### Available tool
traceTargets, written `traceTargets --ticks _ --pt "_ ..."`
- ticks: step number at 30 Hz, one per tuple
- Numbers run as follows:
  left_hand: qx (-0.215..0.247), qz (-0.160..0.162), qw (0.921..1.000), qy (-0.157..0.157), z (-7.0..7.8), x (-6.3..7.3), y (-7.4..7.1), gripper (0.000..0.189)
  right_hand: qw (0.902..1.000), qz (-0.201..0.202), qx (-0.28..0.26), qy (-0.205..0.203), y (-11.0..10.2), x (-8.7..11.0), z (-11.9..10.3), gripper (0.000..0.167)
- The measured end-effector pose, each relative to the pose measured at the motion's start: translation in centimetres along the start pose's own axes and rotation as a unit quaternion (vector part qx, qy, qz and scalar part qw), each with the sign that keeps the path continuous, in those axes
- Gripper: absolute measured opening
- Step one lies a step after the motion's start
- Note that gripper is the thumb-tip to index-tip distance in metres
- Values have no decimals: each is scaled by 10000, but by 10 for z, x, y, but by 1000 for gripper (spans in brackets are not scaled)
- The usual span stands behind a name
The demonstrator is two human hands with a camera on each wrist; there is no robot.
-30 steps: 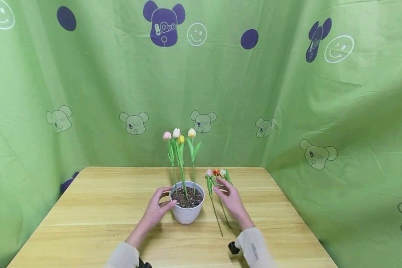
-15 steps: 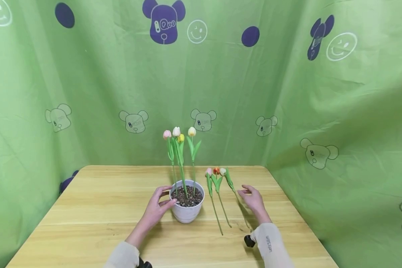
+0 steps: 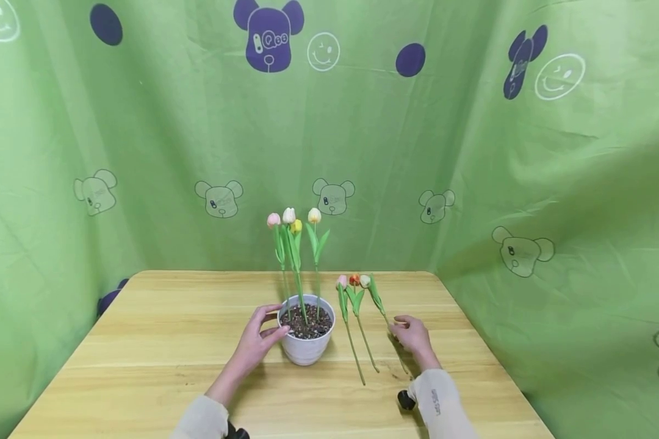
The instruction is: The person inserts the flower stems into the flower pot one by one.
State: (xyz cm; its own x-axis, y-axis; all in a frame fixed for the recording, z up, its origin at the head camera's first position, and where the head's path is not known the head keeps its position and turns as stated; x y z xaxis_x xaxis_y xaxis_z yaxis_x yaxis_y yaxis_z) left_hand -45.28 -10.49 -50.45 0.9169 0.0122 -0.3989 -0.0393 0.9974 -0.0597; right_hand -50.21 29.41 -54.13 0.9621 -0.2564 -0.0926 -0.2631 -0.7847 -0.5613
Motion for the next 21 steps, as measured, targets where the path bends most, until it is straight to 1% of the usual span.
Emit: traceTargets --ticks 5,14,19,21 --pt "70 -21 10000 39 1 0 0 55 10000 -17 -7 -63 6 3 -4 52" --pt "25 3 10000 18 0 1 -1 54 9997 31 87 -236 17 6 -11 53" --pt "45 16 10000 10 1 0 -1 55 9997 72 218 -112 19 6 -12 51" --pt "56 23 10000 7 1 0 -1 55 9998 31 176 5 20 6 -11 50"
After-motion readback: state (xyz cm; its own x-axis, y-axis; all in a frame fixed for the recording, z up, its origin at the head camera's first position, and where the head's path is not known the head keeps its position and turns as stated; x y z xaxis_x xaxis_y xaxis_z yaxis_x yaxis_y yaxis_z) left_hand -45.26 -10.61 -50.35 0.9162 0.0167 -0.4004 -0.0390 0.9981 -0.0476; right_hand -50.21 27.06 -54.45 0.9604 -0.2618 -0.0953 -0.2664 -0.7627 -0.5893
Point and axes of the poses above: each hand's wrist, its own x-axis away from the middle knuckle, its own y-axis out of the palm, z = x × y, the point moved 10 cm from there along -x, towards the middle knuckle, and after that the axes turned 7 degrees about z, right-handed, at the moved point
